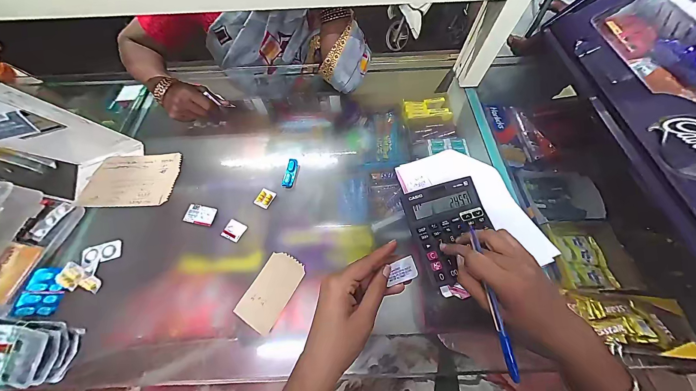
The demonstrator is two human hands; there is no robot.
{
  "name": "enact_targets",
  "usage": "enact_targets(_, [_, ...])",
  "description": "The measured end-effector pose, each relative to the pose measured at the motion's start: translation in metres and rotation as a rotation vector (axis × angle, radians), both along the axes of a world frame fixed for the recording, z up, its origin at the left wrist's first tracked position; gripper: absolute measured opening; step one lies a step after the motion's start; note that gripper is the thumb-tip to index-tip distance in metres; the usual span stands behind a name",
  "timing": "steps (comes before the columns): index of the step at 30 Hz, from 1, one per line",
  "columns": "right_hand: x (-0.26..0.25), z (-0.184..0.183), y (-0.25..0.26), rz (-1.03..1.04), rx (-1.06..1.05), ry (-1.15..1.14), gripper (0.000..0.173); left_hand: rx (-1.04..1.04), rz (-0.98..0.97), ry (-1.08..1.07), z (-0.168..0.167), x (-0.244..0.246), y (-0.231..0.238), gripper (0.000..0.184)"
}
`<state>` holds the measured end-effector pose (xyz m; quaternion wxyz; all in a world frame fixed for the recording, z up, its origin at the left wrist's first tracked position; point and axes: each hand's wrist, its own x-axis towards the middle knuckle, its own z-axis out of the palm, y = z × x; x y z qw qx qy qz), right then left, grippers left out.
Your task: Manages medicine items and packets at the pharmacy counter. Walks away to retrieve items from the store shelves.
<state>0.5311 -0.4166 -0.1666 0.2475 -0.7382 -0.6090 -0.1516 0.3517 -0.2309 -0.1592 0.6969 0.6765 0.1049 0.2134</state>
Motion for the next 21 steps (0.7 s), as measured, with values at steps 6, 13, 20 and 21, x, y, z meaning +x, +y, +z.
enact_targets(6, [-0.012,-0.005,-0.018,-0.019,0.031,0.024,0.020,0.022,0.007,0.017,0.002,0.003,0.001,0.033])
enact_targets(13, [-0.001,-0.004,-0.026,-0.185,0.145,0.080,0.019,0.025,-0.014,0.020,0.004,0.007,-0.002,0.033])
enact_targets(20, [0.000,-0.007,-0.027,-0.200,0.170,0.114,0.019,0.022,-0.018,0.042,0.004,0.007,-0.003,0.033])
enact_targets(21, [0.000,-0.007,-0.027,-0.197,0.178,0.116,0.019,0.018,-0.020,0.044,0.004,0.007,-0.003,0.034])
